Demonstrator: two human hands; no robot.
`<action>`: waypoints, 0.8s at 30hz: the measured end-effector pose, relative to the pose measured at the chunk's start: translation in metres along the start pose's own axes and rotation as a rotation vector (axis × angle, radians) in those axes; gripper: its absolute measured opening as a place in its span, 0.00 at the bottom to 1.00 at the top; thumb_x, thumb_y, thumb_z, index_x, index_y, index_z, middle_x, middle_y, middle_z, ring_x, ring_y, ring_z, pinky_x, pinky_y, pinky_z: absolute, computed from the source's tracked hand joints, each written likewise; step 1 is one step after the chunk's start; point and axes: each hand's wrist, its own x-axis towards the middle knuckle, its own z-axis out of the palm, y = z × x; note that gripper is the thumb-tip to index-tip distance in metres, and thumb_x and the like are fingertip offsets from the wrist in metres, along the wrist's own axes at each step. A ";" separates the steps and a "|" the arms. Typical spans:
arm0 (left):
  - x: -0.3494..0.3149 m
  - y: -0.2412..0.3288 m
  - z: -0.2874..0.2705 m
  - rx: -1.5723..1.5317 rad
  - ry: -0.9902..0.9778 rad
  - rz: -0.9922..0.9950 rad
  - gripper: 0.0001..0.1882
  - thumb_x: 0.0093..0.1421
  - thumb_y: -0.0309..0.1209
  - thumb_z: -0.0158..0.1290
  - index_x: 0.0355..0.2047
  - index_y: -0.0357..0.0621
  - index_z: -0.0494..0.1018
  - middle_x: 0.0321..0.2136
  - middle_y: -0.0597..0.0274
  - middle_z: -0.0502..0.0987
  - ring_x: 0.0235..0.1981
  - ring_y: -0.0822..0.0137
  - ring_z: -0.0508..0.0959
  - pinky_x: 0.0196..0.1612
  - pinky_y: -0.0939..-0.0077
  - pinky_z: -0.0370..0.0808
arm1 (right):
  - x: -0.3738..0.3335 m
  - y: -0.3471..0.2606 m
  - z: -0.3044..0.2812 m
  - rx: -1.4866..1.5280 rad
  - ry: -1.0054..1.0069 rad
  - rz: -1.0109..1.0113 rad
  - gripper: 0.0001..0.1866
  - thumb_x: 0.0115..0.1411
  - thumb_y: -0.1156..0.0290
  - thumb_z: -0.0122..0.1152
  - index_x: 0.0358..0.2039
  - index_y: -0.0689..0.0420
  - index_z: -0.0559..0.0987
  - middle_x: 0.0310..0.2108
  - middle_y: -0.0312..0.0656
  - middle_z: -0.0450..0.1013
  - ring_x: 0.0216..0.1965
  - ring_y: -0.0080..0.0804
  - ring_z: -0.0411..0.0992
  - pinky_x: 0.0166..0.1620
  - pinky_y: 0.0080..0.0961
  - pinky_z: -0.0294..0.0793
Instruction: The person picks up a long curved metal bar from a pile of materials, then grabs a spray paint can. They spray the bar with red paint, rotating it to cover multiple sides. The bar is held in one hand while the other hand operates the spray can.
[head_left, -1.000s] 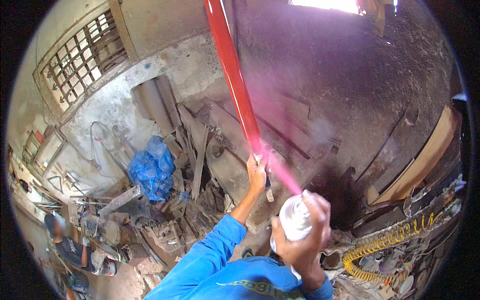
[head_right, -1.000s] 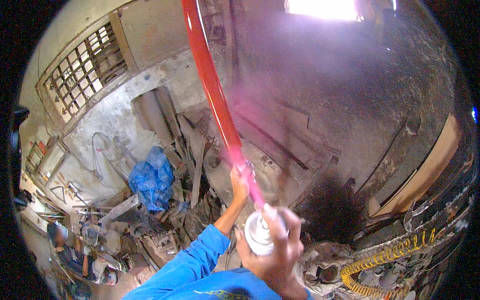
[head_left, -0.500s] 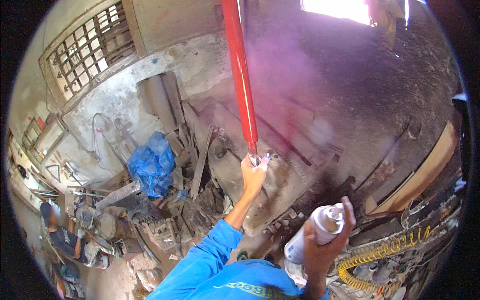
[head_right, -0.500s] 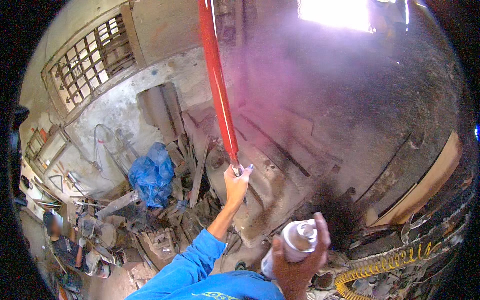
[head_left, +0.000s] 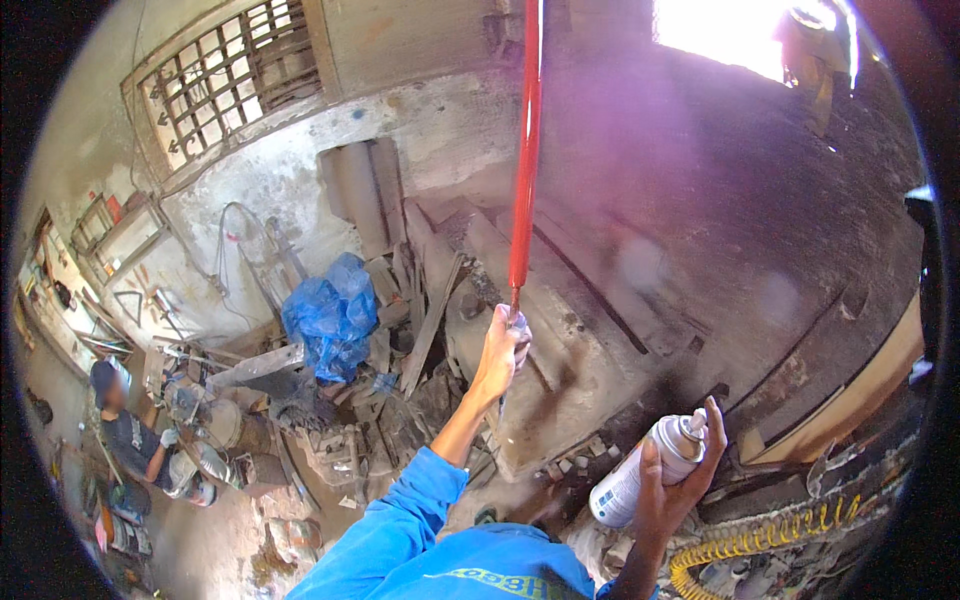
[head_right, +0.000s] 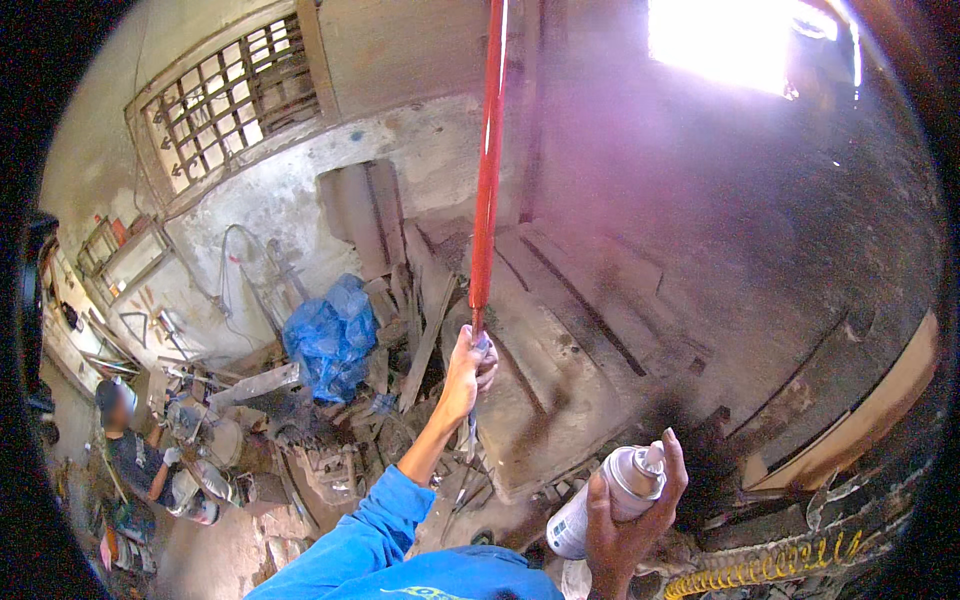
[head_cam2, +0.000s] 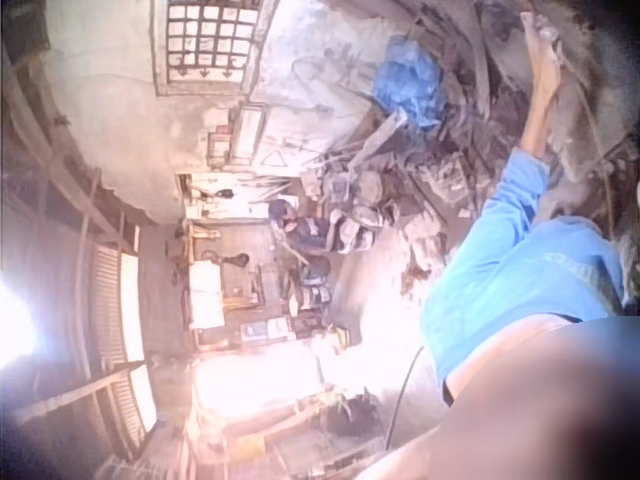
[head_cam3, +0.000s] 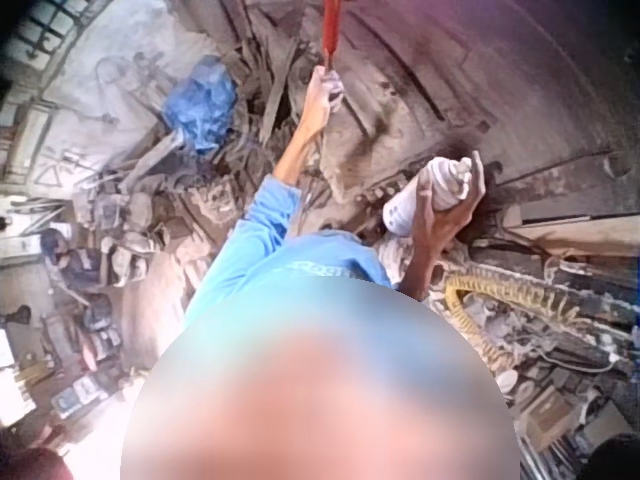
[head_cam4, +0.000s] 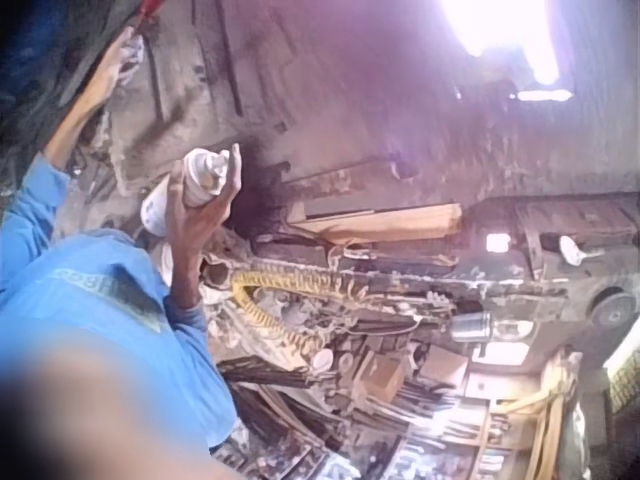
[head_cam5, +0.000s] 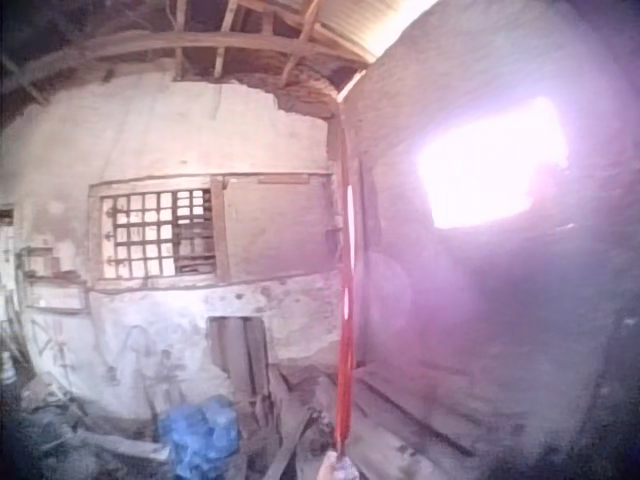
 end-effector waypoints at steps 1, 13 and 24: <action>-0.002 0.003 -0.002 -0.023 -0.016 -0.031 0.10 0.73 0.42 0.41 0.37 0.52 0.61 0.23 0.74 0.63 0.14 0.82 0.57 0.16 0.85 0.53 | -0.001 0.001 0.001 -0.025 -0.010 -0.034 0.41 0.51 0.73 0.66 0.66 0.60 0.61 0.58 0.49 0.63 0.55 0.37 0.67 0.60 0.35 0.66; -0.015 0.025 -0.011 0.043 -0.009 0.126 0.22 0.69 0.51 0.49 0.43 0.42 0.72 0.23 0.75 0.68 0.19 0.83 0.64 0.21 0.84 0.60 | -0.017 -0.005 0.009 -0.061 0.110 -0.240 0.39 0.51 0.71 0.64 0.64 0.61 0.62 0.57 0.51 0.65 0.55 0.44 0.68 0.60 0.42 0.67; -0.011 0.013 0.010 0.353 0.187 0.166 0.19 0.54 0.32 0.69 0.21 0.49 0.65 0.17 0.77 0.66 0.18 0.82 0.63 0.23 0.81 0.62 | -0.035 -0.043 0.019 -0.145 -0.028 -0.536 0.43 0.43 0.72 0.72 0.60 0.58 0.61 0.49 0.60 0.67 0.42 0.50 0.72 0.43 0.46 0.76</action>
